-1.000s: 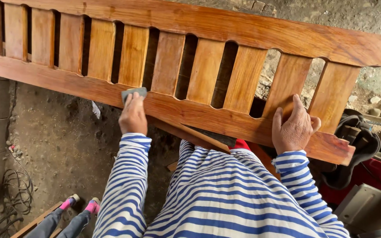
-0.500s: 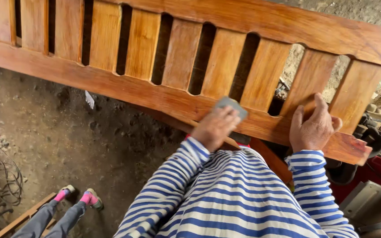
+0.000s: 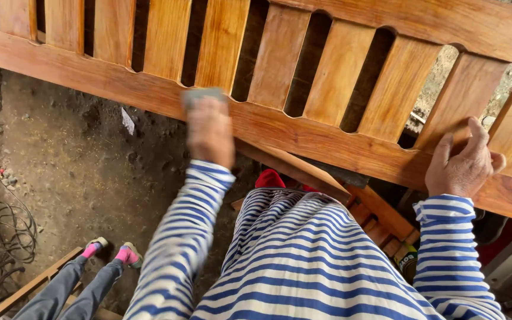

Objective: The person sands the surface of a wooden slatted bench using a sanding block. They move the block back and forth across the slats and edges, holding the bench steady with their other hand.

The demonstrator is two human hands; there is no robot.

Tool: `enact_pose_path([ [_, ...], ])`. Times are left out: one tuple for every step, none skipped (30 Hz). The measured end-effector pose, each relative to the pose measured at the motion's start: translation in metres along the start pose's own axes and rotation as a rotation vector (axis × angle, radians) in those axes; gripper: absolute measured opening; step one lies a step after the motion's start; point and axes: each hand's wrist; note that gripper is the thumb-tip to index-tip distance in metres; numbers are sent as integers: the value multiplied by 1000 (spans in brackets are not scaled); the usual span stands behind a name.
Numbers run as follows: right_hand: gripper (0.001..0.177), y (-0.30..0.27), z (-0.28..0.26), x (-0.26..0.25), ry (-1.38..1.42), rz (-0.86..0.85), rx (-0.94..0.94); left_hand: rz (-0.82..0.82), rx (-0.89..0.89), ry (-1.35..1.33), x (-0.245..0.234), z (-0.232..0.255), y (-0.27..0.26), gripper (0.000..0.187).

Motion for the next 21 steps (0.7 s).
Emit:
enact_pose_path([
  [33,-1,1,-1,-25,22,-19,-122,169,-117,8,25,-15,28],
  [33,1,-1,1,-42,47,-47,-237,334,-226,14,48,-29,35],
  [33,0,-5,2,-33,50,-55,-230,330,-217,11,76,-34,35],
  [35,0,-6,0,-25,31,-41,-365,444,-314,12,107,-37,34],
  [37,-1,-6,-2,-17,12,-28,-502,559,-409,14,137,-40,32],
  [37,-3,-3,-2,-23,11,-31,-500,555,-415,21,135,-45,32],
  [35,-5,-1,-2,-43,9,-31,-538,604,-440,29,133,-50,35],
  [33,-6,-1,2,-53,6,-34,-576,648,-455,36,127,-55,38],
  [33,-5,-5,2,-49,2,-42,-575,639,-452,19,107,-33,38],
  [34,-6,-8,0,-51,41,-48,-517,617,-434,3,89,-10,29],
  [36,-6,-9,-3,-54,79,-55,-458,594,-416,-13,72,14,25],
  [36,-11,-4,4,-60,85,-45,-459,606,-420,-17,32,18,25],
  [26,-15,2,10,-84,154,-36,-263,509,-234,-19,-7,22,23],
  [17,-17,6,17,-103,222,-33,-66,401,-45,-24,-48,27,27],
  [17,-17,-1,14,-102,225,-30,-64,405,-44,-28,-75,32,27],
  [13,-18,-7,11,-76,253,-22,-82,221,-45,-31,-102,37,29],
  [10,-20,-13,9,-50,281,-14,-99,36,-47,-34,-129,42,31],
  [10,-25,-19,10,-59,287,-3,-101,48,-55,-31,-133,45,31],
  [13,-31,-24,12,39,284,41,-39,-43,-72,-27,-137,47,27],
  [16,-35,-31,15,140,281,85,23,-135,-88,-24,-142,50,25],
  [16,-40,-46,11,135,287,95,20,-123,-94,-21,-119,51,25],
])
Point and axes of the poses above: each hand's wrist, its own y-axis towards the middle knuckle, its own x-axis out of the palm, z = x × y, and after that the axes turned 3 degrees about -x, right-handed
